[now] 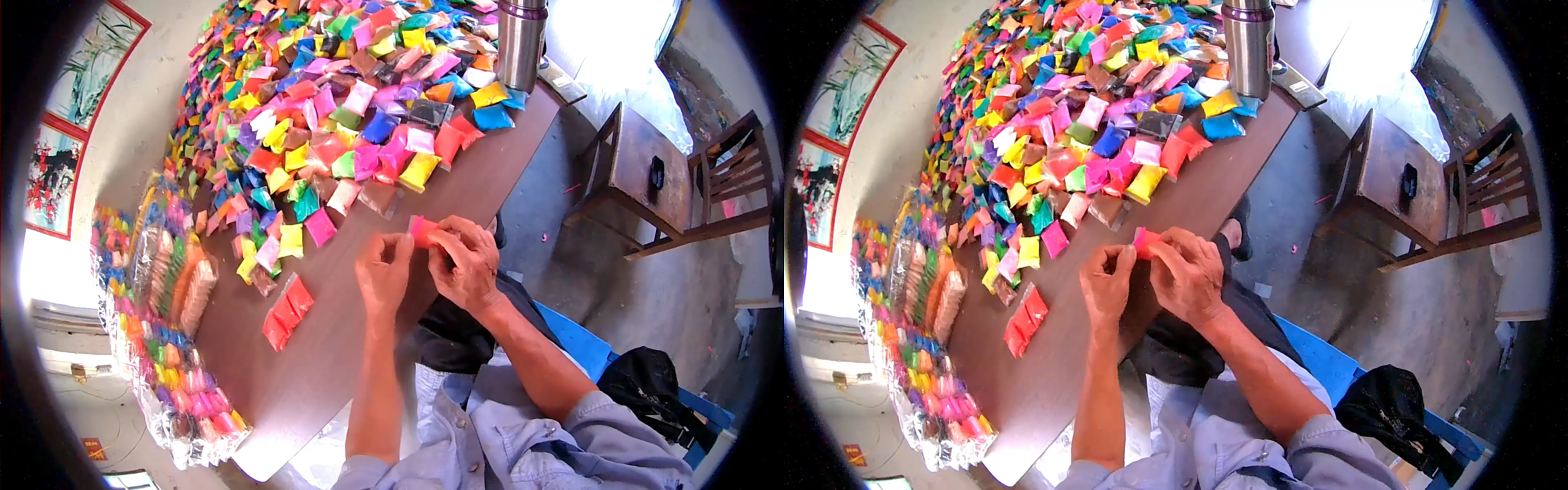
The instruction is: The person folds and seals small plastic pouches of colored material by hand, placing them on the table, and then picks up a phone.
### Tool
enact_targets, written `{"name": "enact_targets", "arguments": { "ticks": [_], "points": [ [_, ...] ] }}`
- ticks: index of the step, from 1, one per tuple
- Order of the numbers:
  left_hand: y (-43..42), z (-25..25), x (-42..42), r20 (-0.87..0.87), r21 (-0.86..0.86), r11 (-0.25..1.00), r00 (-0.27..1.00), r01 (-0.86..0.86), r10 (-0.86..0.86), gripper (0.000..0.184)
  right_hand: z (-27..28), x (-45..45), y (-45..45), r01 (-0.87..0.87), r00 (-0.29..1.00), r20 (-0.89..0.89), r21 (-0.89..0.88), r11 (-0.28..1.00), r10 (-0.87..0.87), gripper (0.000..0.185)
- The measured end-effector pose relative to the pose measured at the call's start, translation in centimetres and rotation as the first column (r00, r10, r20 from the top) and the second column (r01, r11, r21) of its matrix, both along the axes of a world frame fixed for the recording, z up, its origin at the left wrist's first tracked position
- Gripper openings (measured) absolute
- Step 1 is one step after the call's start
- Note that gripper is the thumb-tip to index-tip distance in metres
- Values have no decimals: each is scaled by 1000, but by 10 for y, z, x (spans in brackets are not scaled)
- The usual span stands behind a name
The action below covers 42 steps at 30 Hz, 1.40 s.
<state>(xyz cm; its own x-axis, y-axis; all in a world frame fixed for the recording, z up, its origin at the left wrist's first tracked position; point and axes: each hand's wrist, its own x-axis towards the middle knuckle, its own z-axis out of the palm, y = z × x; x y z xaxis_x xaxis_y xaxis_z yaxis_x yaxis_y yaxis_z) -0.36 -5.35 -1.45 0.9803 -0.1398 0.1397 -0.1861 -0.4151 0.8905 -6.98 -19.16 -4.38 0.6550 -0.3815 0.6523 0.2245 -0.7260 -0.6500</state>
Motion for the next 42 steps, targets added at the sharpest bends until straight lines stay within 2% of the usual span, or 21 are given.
{"name": "enact_targets", "arguments": {
  "ticks": [6, 8, 9, 11, 14, 16, 18, 20, 23, 25, 26, 28, 35, 41, 42],
  "points": [
    [-3, 1, 5, -70, -10, 1000, 997, 19, -20, 22, 4, 2, -1, 9, 1000, 0, -6, 1000, -9, 28],
    [-5, 9, 9, -112, 126, 992, 993, -14, 28, 22, 7, 2, 0, 10, 1000, 4, -1, 1000, -10, 28],
    [-4, 9, 10, -111, 123, 992, 993, -15, 29, 22, 9, 2, 1, 17, 1000, 1, -8, 1000, -17, 28],
    [-6, 7, 14, -28, 199, 980, 999, -16, 22, 23, 9, 3, 0, 22, 1000, 4, -26, 999, -21, 28],
    [-5, 0, 12, 43, 159, 986, 998, -48, 42, 25, 11, 5, -3, 1, 999, 44, -38, 999, 1, 25],
    [-3, 2, 13, -8, 146, 988, 999, -39, 41, 23, 14, 4, -4, 33, 997, 68, -66, 997, -28, 23],
    [3, 2, 12, -46, 59, 998, 999, -8, 11, 22, 16, 2, -5, -5, 999, 46, -37, 999, 6, 29],
    [13, -7, 11, 33, 46, 998, 999, 35, -36, 22, 6, 4, 0, 49, 997, 59, -29, 998, -47, 32],
    [8, 8, -2, 16, -30, 994, 994, 107, -106, 20, 1, 4, 3, 60, 998, 33, -18, 998, -59, 36],
    [6, 10, -3, 102, 66, 995, 991, 77, -83, 17, 1, 5, 5, 73, 997, 19, -40, 997, -73, 36],
    [6, 11, -1, 107, 51, 995, 990, 85, -90, 17, 1, 4, 5, 83, 996, 16, -53, 995, -82, 36],
    [8, 12, 6, 103, 144, 987, 991, 71, -87, 14, 12, 4, 6, 103, 995, 25, -71, 992, -102, 34],
    [16, 10, 17, 61, 110, 986, 989, 127, -134, 14, 11, 6, 8, 100, 995, -9, -117, 988, -101, 35],
    [20, 8, 16, 69, -62, 990, 990, 124, -120, 14, 3, 9, 11, 146, 989, -2, -163, 976, -148, 33],
    [20, 11, 16, 79, -76, 983, 984, 165, -159, 13, 3, 10, 12, 141, 989, -12, -169, 975, -145, 33]
  ]
}}
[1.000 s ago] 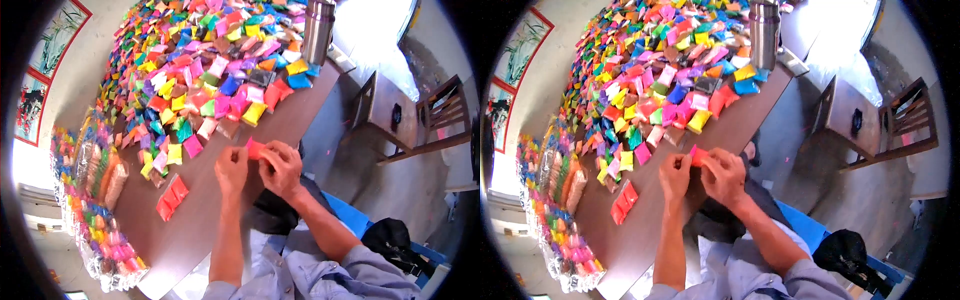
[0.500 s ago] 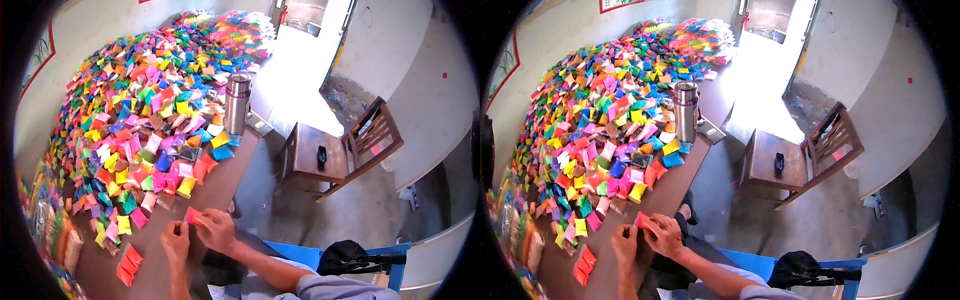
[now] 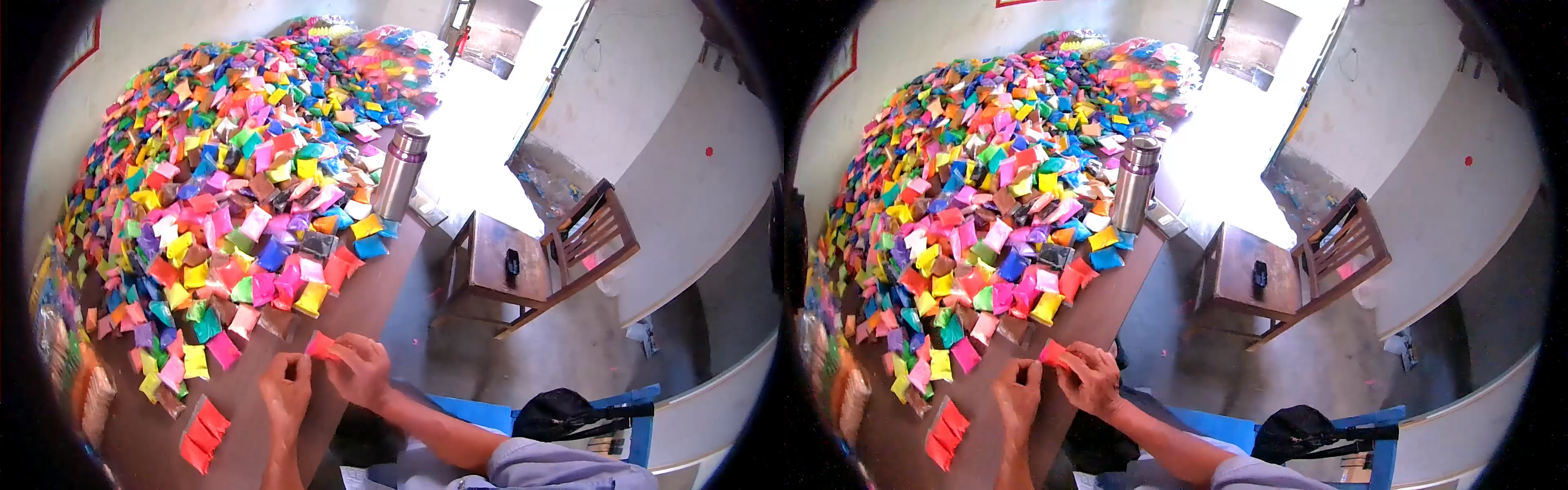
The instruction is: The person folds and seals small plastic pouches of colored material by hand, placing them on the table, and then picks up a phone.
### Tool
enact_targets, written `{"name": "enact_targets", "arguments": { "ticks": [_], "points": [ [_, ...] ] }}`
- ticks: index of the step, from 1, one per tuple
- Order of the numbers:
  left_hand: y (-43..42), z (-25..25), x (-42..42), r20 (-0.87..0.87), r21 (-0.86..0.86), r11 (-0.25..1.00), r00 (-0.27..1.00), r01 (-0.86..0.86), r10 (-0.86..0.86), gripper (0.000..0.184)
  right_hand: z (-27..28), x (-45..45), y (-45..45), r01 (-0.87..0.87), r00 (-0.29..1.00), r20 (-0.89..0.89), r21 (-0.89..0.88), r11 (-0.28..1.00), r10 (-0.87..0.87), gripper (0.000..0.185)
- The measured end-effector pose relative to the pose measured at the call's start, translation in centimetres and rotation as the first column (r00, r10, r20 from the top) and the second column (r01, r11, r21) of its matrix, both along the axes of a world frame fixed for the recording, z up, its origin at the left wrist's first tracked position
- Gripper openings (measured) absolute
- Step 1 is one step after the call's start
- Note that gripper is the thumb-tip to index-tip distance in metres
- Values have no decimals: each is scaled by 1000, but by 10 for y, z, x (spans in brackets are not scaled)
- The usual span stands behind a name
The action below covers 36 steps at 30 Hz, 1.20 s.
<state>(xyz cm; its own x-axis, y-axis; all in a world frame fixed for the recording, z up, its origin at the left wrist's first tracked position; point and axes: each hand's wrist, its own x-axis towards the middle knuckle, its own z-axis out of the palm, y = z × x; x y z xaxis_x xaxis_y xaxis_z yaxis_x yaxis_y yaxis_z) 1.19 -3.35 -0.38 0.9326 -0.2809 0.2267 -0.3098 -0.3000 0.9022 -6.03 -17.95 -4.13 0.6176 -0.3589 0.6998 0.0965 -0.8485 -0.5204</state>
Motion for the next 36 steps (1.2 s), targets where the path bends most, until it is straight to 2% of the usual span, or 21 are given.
{"name": "enact_targets", "arguments": {
  "ticks": [5, 7, 14, 17, 20, 22, 25, 27, 28, 30, 31, 33, 35, 36],
  "points": [
    [0, -8, 0, 82, 14, 998, 994, 68, -69, 10, 2, 3, 2, 25, 1000, 16, -14, 1000, -25, 33],
    [-2, -14, 0, 222, 140, 990, 974, 21, -52, 10, 4, 3, 3, 25, 999, 40, -23, 999, -24, 34],
    [3, -17, 4, 246, 216, 976, 969, -28, -27, 12, 6, 0, 3, 8, 1000, -5, 8, 1000, -8, 32],
    [3, -21, 1, 323, 257, 961, 946, -99, 11, 13, 2, 0, 2, 6, 1000, 21, -38, 999, -5, 33],
    [6, -25, 6, 325, 166, 982, 945, -85, 27, 12, 9, -6, 2, -60, 996, -64, -23, 998, 59, 36],
    [4, -20, 4, 303, 118, 988, 951, -103, 63, 9, 7, -10, -4, -104, 989, -109, -69, 992, 97, 45],
    [3, -18, 4, 233, 60, 993, 969, -102, 85, 8, 12, -16, -8, -161, 980, -117, 17, 987, 161, 44],
    [3, -15, 2, 248, -6, 999, 968, -36, 37, 9, 9, -17, -11, -188, 974, -126, 13, 982, 188, 43],
    [3, -15, 1, 238, -9, 999, 970, -50, 51, 9, 9, -16, -11, -200, 972, -123, 12, 980, 200, 41],
    [2, -15, -2, 242, 24, 997, 967, 74, -78, 11, 8, -17, -8, -206, 969, -139, 13, 978, 206, 39],
    [1, -19, -3, 312, 24, 996, 946, 87, -91, 10, 7, -16, -7, -200, 972, -125, 5, 980, 199, 37],
    [1, -22, -4, 298, 42, 998, 953, 49, -60, 10, 6, -15, -7, -226, 966, -133, -17, 974, 222, 35],
    [3, -24, -1, 281, 56, 998, 959, 8, -24, 11, 5, -14, -5, -172, 977, -131, -2, 985, 170, 34],
    [7, -25, 4, 287, 142, 989, 958, -45, 3, 11, 4, -14, -5, -192, 971, -146, -8, 981, 189, 34]
  ]
}}
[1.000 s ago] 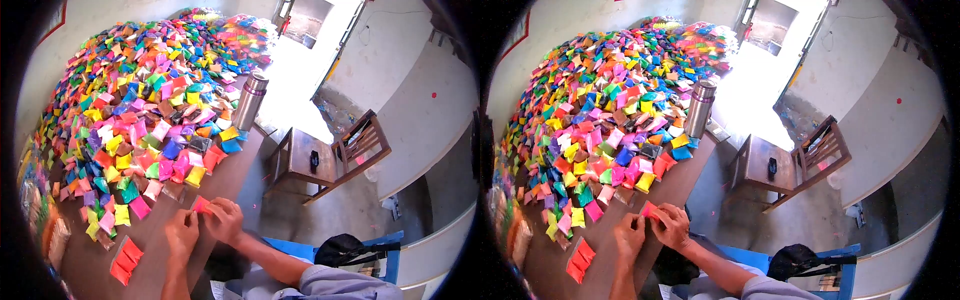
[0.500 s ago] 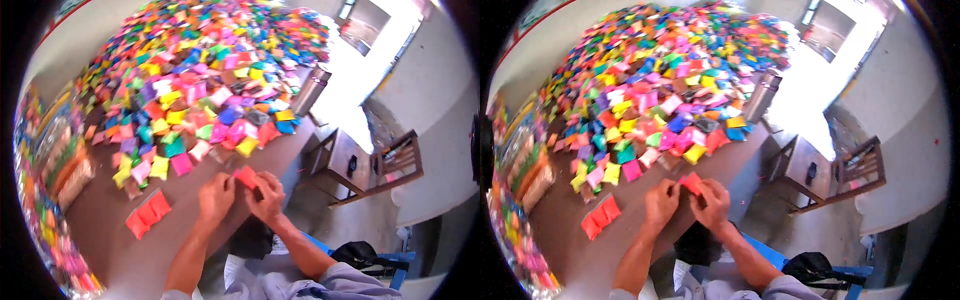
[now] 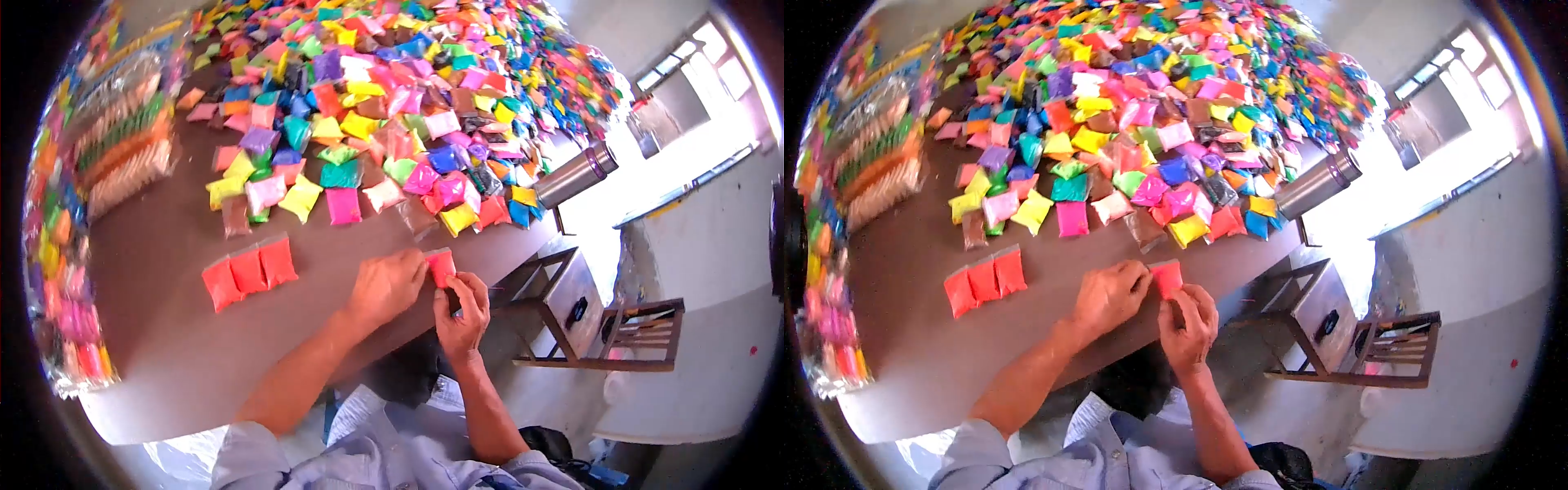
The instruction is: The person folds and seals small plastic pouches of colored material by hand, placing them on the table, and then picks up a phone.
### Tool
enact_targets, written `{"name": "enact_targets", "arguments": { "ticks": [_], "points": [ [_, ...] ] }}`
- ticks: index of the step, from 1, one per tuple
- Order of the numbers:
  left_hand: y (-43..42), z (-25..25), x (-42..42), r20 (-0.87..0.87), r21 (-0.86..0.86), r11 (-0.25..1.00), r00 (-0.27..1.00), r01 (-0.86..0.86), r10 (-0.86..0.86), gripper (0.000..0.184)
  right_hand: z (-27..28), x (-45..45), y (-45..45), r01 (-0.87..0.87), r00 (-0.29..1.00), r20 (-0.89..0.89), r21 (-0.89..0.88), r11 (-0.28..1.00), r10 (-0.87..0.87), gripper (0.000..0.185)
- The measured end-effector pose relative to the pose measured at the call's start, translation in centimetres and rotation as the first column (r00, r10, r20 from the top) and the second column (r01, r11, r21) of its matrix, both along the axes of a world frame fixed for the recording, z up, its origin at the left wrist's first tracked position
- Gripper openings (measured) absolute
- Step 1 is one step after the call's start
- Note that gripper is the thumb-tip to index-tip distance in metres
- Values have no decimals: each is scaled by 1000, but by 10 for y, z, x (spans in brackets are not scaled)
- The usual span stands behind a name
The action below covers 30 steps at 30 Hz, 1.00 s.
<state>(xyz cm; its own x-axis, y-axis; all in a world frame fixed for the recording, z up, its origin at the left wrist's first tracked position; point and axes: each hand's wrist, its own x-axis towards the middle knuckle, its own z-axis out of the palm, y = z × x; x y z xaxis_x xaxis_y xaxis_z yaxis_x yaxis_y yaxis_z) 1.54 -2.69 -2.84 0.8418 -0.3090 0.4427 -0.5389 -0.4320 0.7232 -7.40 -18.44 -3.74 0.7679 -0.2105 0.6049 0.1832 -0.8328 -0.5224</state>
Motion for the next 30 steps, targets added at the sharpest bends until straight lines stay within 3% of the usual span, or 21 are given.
{"name": "enact_targets", "arguments": {
  "ticks": [1, 5, 7, 10, 12, 14, 18, 21, 23, 30],
  "points": [
    [3, -1, 4, 10, 90, 995, 999, -48, 47, 11, 0, 1, 0, 13, 1000, 10, -23, 1000, -13, 33],
    [8, 0, 11, -8, 28, 996, 996, -88, 88, 10, 1, 2, -2, -8, 1000, 12, -74, 997, 9, 35],
    [5, 1, 7, 28, -79, 993, 995, 93, -92, 9, 4, 3, -2, -15, 1000, 7, -84, 996, 15, 36],
    [1, 0, -2, 70, -29, 985, 984, 167, -165, 10, 5, 2, -3, -14, 1000, -14, -82, 997, 13, 38],
    [3, 1, -2, 45, -29, 987, 987, 155, -154, 13, 5, 2, -4, -15, 999, -31, -75, 997, 12, 38],
    [7, 5, -1, 5, 152, 988, 999, 32, -33, 15, 6, 3, -3, 5, 999, -43, -103, 995, -9, 38],
    [10, 0, 9, 23, 184, 980, 997, -75, 72, 16, 5, 4, 0, 14, 1000, -25, -102, 995, -16, 38],
    [5, -2, 7, 73, 62, 998, 997, -4, -1, 15, 3, 4, 0, 27, 999, -35, -49, 998, -29, 34],
    [0, -6, -1, 123, -51, 985, 980, 163, -155, 16, -1, 4, -2, 33, 999, -29, -4, 999, -33, 35],
    [7, 0, 3, 32, 152, 988, 999, -25, 20, 12, 1, 5, 0, 35, 999, -15, -65, 997, -36, 35]
  ]
}}
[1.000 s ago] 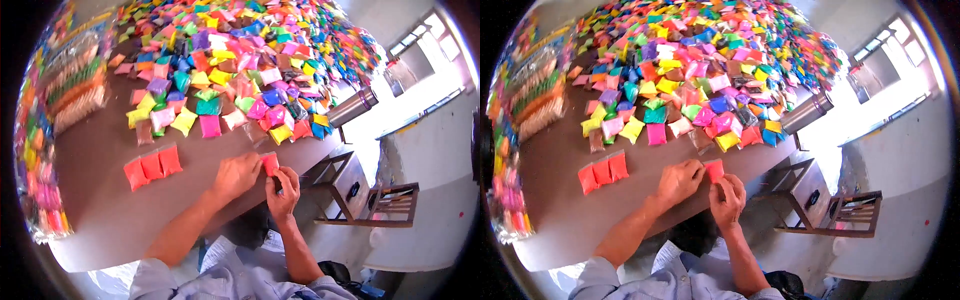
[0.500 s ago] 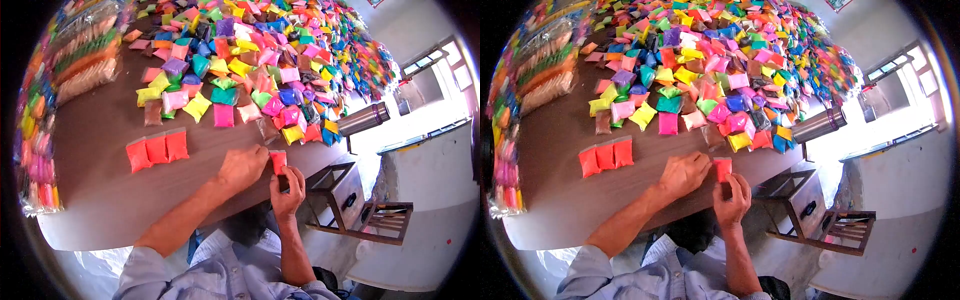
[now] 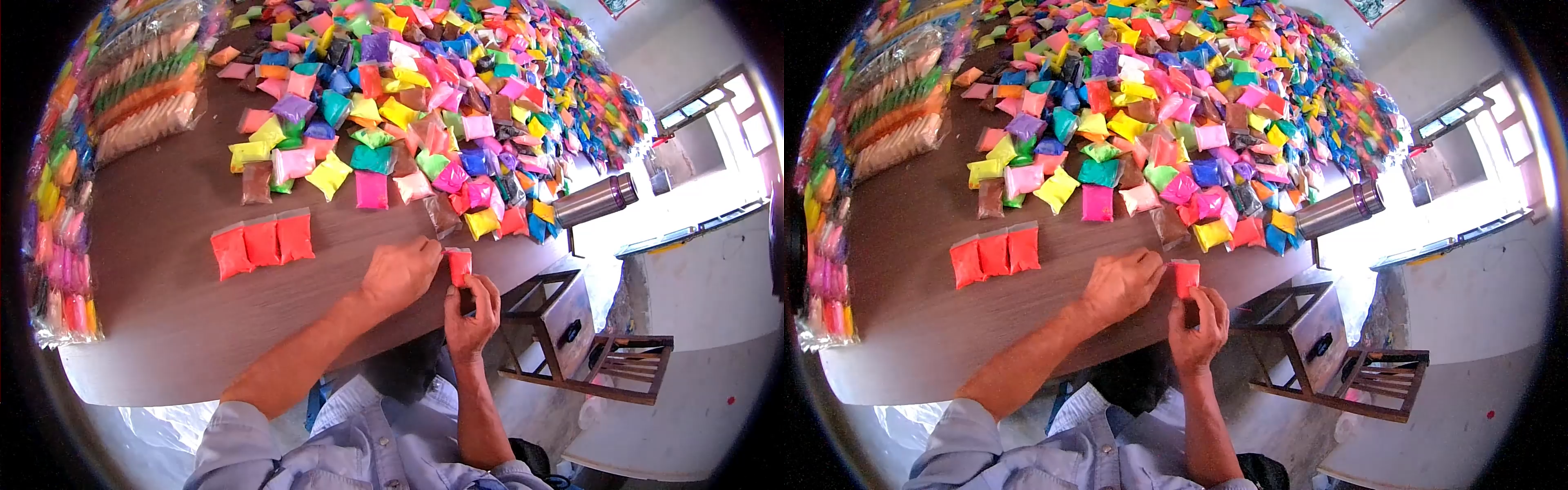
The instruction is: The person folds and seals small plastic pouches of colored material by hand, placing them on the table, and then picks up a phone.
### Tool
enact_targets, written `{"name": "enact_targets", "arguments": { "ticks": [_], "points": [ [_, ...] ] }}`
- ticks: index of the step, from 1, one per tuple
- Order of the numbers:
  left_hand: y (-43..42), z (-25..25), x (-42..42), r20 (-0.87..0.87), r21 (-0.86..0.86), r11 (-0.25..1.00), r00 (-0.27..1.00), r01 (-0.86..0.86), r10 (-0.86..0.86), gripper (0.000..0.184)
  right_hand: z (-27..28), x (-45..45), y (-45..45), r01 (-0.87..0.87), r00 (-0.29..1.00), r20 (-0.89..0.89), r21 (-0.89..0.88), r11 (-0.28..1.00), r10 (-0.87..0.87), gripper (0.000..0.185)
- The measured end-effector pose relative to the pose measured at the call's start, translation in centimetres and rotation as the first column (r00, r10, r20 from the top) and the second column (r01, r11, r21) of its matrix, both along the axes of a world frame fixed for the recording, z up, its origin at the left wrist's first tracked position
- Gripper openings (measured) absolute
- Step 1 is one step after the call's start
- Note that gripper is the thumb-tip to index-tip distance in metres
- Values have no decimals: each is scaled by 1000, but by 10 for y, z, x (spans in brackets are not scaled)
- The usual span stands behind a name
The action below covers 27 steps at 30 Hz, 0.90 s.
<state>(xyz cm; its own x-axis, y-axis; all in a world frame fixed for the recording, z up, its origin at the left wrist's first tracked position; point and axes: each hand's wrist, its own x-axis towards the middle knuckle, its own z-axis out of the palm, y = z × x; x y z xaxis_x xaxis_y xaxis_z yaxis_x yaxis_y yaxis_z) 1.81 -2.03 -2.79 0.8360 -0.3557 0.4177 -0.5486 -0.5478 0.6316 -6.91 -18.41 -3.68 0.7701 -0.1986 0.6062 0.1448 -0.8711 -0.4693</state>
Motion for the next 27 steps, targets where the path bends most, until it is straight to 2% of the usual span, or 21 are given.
{"name": "enact_targets", "arguments": {
  "ticks": [3, 5, 8, 15, 21, 24, 27],
  "points": [
    [-1, -4, 3, 3, -60, 998, 1000, -5, 6, 12, 0, 0, 1, -6, 1000, 4, 18, 1000, 5, 34],
    [-4, -6, 0, 70, -187, 973, 990, 135, -124, 13, 0, 0, 1, 7, 1000, -19, 55, 998, -6, 34],
    [-4, 0, -6, 71, -191, 956, 974, 224, -214, 15, -1, 0, 1, 24, 999, -26, 77, 997, -22, 34],
    [1, 0, 1, 30, 7, 1000, 999, 20, -20, 14, 0, 0, 2, 12, 1000, -1, 42, 999, -12, 32],
    [-1, 2, 2, 78, -95, 995, 997, 29, -22, 17, 3, 1, 0, -4, 1000, 5, 60, 998, 3, 27],
    [-3, 1, 0, 74, -143, 988, 996, 54, -44, 17, 12, 3, -2, -6, 998, -58, 131, 991, 14, 25],
    [-3, 4, 1, 40, -191, 981, 999, 30, -23, 15, 16, 8, -7, -11, 1000, -28, 64, 998, 13, 26]
  ]
}}
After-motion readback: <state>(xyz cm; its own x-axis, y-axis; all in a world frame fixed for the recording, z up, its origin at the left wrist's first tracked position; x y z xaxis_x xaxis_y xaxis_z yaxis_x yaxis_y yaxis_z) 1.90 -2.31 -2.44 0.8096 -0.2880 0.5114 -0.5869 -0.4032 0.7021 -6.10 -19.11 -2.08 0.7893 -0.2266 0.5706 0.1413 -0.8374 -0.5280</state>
